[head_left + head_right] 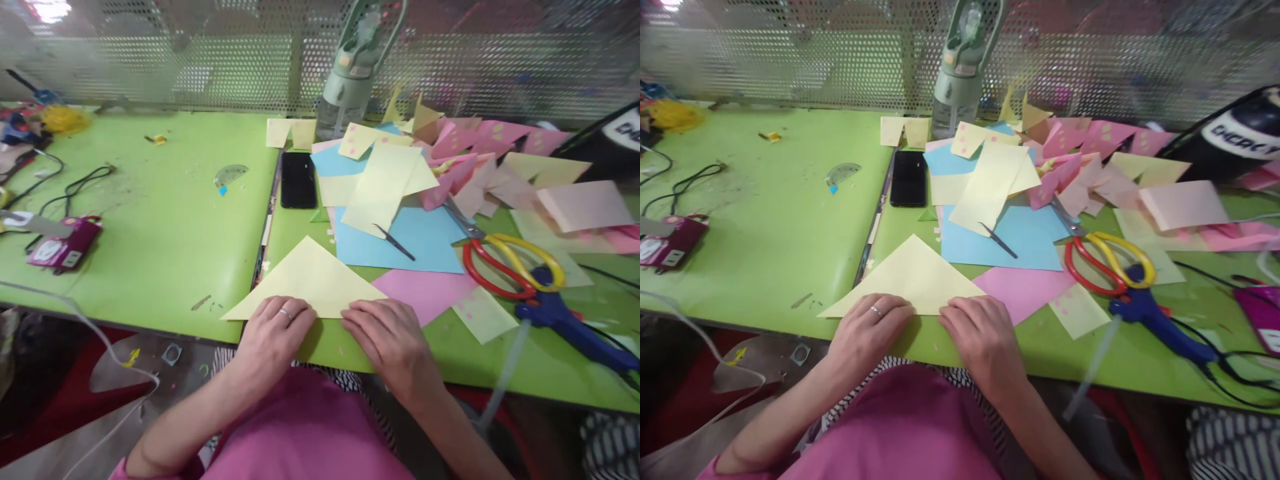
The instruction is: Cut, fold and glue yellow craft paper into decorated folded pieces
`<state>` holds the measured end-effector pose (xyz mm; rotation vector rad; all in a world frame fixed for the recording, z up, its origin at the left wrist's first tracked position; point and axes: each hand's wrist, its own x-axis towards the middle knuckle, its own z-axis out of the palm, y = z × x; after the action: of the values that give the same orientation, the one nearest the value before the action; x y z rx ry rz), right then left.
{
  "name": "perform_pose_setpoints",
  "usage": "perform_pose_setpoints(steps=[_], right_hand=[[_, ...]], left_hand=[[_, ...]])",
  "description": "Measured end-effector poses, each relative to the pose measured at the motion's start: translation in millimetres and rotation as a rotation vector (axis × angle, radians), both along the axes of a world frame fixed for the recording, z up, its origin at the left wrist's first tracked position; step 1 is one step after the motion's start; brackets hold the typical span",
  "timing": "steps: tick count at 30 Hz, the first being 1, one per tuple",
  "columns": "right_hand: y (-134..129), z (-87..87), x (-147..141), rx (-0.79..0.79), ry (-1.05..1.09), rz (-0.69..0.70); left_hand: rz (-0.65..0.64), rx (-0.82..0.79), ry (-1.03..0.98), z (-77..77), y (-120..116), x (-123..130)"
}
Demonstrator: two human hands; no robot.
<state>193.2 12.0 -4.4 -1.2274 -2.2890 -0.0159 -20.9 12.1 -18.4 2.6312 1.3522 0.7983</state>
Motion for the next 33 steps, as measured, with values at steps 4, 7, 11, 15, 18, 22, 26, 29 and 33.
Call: perform_pose_setpoints(steps=[4,7,11,15,18,22,26,29,33], right_hand=[[-21.1,29.1,34.5,0.054,-0.086,-0.134],[-26.3,44.5,94.0,0.143,-0.315,-0.477],[-20.2,39.5,177.2,-0.117,-0.588,-0.878],[-8.1,22.9,215.4,-0.183,-0.582,-0.855],[3.1,16.1,223.7,-0.19,-0.562,-0.803],[19.6,16.0,233.9,-0.147,-0.537,-0.773],[23.3,29.4,228.3,-0.068,-0.52,-0.736],[12.6,39.1,186.4,0.026,-0.466,-0.659],[-4.7,30.3,92.2,0.061,-0.193,-0.112]], left_hand=[[-0.025,-0.016,-0.012,-1.5,-2.8,-4.3],[-0.031,0.012,-0.005,-5.3,-2.4,-5.2],[-0.035,0.058,0.006,-8.0,-1.9,-3.7],[-0.04,0.076,0.007,-8.2,-2.4,-3.5],[-0.047,0.093,0.013,-8.2,-2.6,-4.4],[-0.053,0.112,0.02,-8.8,-2.0,-5.1],[-0.022,0.117,0.033,-10.5,-2.0,-4.3],[-0.006,0.097,0.047,-9.7,-3.1,-2.5],[0.015,0.072,0.038,-4.6,-2.5,0.9]])
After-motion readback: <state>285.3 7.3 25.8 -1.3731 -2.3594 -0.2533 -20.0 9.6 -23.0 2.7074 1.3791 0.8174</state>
